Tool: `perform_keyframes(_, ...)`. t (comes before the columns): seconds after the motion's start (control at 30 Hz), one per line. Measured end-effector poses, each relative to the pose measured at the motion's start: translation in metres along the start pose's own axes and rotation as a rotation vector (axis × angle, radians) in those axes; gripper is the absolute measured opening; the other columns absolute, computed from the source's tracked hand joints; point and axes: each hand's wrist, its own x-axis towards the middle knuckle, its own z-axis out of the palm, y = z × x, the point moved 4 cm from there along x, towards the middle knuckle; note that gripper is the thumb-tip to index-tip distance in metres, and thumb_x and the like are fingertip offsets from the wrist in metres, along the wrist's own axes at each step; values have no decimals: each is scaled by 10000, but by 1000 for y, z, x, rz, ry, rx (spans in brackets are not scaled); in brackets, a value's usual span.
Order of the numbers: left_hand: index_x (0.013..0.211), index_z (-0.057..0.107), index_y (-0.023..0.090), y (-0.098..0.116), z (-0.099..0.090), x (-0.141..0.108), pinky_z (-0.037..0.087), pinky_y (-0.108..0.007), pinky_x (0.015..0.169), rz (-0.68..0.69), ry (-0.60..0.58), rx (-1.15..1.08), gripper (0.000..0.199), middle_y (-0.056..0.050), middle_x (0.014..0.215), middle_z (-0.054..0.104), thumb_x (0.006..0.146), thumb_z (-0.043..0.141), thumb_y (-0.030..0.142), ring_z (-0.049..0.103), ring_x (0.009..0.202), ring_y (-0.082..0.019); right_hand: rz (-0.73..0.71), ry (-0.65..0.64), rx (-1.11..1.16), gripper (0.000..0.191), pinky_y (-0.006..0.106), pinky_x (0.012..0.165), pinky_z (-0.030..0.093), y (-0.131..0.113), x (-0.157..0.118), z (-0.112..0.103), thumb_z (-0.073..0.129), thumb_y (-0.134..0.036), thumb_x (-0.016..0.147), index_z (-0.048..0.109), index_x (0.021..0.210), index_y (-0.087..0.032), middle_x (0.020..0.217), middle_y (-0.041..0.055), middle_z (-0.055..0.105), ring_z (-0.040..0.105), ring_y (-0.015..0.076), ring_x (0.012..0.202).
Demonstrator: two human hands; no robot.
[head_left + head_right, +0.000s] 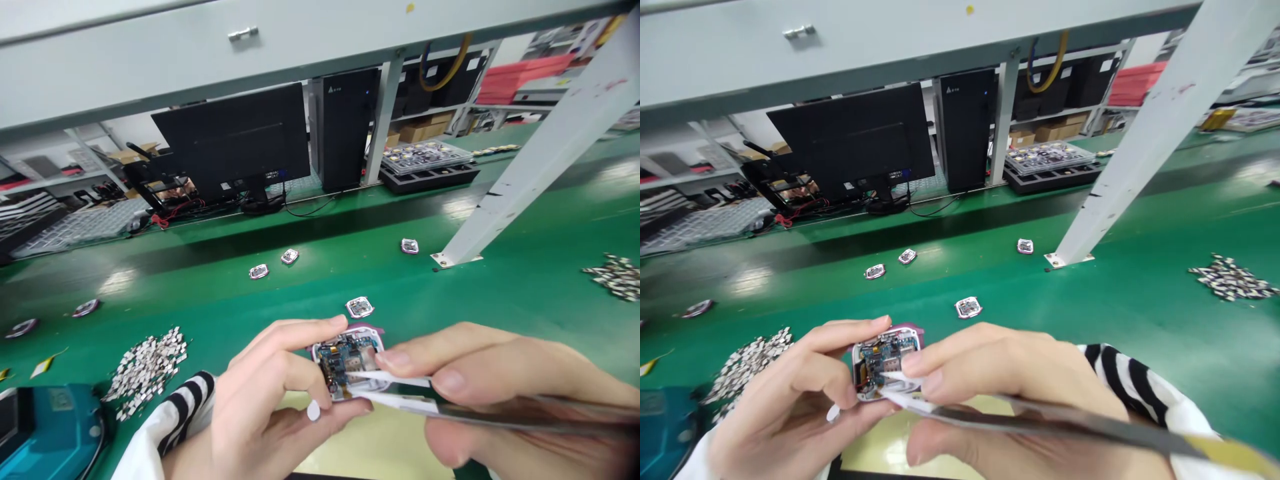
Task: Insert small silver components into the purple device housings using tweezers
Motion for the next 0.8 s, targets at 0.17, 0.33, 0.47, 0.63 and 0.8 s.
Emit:
perform_keyframes(0.17, 612, 489, 198, 4, -3, 0, 565, -270, 574, 11, -69, 22, 166, -63, 965, 633, 721, 614, 214, 633, 816, -189, -26, 92, 63, 195, 228, 615, 583, 2, 0, 2, 659, -295, 682, 599, 867, -282, 805, -21, 684, 660, 164, 716)
perform_keyframes(0.33, 622, 523, 184, 5, -2, 1, 560, -240, 660, 102, -58, 32, 135, -64, 1005, 613, 724, 612, 192, 615, 861, -166, -104, -88, 24, 438, 233, 737, 559, 4, -4, 5, 662, -90, 683, 528, 1045, -297, 762, -46, 695, 643, 165, 820)
perform_keyframes(0.47, 656, 579, 190, 3, 2, 2, 551, -220, 705, 119, -100, 41, 89, -58, 1039, 581, 744, 591, 185, 585, 908, -149, -80, -145, 68, 406, 240, 736, 556, 3, 2, 4, 606, -82, 732, 525, 1058, -310, 726, -40, 694, 639, 165, 839)
perform_keyframes(0.63, 800, 583, 194, 0, 2, -1, 544, -220, 737, 117, -139, 37, 86, -62, 1076, 552, 723, 619, 182, 563, 942, -147, -71, -100, 83, 417, 252, 705, 569, 5, -1, 4, 621, -68, 715, 519, 1044, -302, 695, -42, 695, 641, 169, 829)
perform_keyframes(0.8, 797, 559, 190, 1, -2, -2, 550, -215, 700, 112, -135, 20, 101, -69, 1039, 587, 726, 617, 230, 596, 878, -145, -14, -39, 168, 322, 268, 666, 579, 4, 1, 0, 652, -106, 692, 575, 946, -289, 931, 3, 665, 650, 180, 787)
